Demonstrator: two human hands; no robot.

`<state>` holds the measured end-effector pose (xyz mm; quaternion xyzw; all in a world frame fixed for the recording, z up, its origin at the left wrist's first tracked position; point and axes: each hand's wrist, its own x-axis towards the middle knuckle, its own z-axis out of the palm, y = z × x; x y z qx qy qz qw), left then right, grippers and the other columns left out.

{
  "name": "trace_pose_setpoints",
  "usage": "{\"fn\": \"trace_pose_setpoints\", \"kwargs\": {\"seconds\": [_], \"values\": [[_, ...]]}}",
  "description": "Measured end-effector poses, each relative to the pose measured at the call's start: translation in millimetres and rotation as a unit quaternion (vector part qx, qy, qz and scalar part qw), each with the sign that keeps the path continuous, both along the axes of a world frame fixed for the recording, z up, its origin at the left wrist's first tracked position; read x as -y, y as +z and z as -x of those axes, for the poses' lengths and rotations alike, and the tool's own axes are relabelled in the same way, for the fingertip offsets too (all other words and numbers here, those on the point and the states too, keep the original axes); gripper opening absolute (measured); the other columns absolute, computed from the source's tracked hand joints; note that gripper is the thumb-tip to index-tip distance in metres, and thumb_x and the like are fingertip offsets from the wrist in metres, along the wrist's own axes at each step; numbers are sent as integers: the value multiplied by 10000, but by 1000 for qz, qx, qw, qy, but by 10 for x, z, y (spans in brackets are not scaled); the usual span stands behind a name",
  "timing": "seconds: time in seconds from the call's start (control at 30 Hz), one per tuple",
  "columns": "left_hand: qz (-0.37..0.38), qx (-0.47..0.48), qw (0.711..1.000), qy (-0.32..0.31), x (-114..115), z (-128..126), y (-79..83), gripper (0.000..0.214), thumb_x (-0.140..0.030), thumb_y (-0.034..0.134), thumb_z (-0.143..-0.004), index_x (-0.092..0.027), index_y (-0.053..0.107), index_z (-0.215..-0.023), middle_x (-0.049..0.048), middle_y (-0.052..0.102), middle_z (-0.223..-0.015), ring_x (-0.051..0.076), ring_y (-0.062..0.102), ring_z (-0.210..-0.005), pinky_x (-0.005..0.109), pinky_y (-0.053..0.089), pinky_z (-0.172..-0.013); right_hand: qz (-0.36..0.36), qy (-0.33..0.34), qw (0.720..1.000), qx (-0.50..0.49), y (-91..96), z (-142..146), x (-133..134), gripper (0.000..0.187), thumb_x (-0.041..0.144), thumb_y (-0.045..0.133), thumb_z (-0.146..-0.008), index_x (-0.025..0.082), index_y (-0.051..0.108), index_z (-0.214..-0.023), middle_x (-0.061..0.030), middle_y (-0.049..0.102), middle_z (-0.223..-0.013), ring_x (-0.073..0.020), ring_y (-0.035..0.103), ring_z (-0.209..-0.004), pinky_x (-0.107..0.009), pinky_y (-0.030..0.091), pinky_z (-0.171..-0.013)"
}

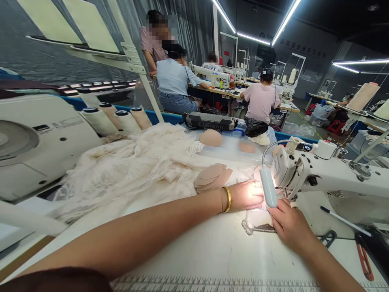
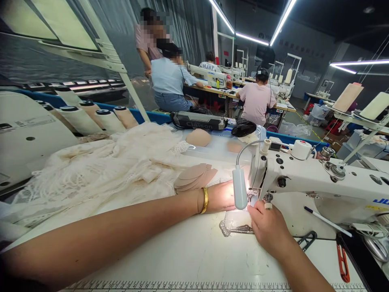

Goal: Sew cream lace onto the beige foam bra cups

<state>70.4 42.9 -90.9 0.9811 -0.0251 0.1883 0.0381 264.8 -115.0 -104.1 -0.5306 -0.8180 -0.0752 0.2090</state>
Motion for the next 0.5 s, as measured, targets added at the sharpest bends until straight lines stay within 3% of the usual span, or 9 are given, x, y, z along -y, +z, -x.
{"fn": "trace_pose_setpoints", "kwargs": {"seconds": [0.13, 0.5], "values": [[10, -35, 999, 7, 41, 20, 15, 141, -282, 571, -979, -236, 700, -946, 61, 715, -1025, 222, 617, -1000, 363, 456, -1005, 8, 0, 1000, 5, 9, -8, 12, 259, 48, 431, -915, 212, 622, -975, -39, 526, -803, -205, 478, -735, -286, 298, -537], [49, -13, 998, 36, 30, 11, 16, 109, -270, 597, -945, -247, 704, -950, 47, 694, -922, 210, 598, -932, 333, 448, -924, -3, -10, 1000, 6, -14, 9, -13, 306, 54, 469, -898, 225, 633, -1092, -76, 617, -938, -222, 533, -785, -303, 344, -561]]}}
